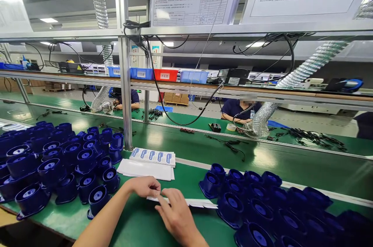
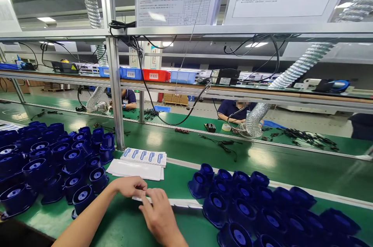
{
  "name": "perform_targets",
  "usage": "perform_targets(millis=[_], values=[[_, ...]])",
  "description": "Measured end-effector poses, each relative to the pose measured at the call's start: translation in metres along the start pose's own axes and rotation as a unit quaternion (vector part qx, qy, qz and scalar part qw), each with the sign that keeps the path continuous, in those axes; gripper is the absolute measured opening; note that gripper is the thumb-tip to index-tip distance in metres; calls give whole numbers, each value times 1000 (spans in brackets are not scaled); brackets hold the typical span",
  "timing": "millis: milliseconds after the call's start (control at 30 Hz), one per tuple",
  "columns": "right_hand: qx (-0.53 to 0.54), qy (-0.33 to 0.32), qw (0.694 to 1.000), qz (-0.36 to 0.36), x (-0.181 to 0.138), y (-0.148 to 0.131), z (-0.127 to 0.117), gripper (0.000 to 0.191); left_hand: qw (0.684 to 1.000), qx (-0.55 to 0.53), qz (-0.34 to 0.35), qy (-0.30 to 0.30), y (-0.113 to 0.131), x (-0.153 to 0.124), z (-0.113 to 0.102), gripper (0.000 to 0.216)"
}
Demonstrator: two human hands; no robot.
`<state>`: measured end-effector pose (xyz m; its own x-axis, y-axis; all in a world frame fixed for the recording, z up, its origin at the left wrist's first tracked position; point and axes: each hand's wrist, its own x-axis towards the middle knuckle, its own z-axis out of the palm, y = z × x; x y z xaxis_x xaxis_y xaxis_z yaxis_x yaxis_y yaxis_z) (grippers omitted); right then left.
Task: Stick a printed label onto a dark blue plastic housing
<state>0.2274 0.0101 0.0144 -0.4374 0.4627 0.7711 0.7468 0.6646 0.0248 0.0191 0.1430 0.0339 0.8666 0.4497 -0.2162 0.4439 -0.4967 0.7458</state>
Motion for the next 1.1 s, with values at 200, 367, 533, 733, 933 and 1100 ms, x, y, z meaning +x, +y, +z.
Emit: perform_targets(millis=[200, 367, 533, 733, 933, 1100], values=[[-50, 86, 993, -57, 1, -20, 24, 30, 1000, -25, -5, -9, 7, -2, 1, 35], [22, 190, 981, -39, -16, -18, 43, 22, 989, 65, -42, 129, 12, -11, -8, 16], [53, 105, 993, 30, -29, 4, 27, 24, 937, 170, -109, 284, -4, -18, -32, 21], [-106, 80, 976, 172, -22, 67, -16, 62, 868, 223, -206, 393, -26, -18, -45, 26], [-274, 48, 902, 329, -40, 107, -31, 82, 844, 259, -184, 431, -17, 11, -12, 47], [-247, -4, 910, 333, -50, 115, -23, 88, 915, 277, -58, 289, 4, 46, 40, 60]])
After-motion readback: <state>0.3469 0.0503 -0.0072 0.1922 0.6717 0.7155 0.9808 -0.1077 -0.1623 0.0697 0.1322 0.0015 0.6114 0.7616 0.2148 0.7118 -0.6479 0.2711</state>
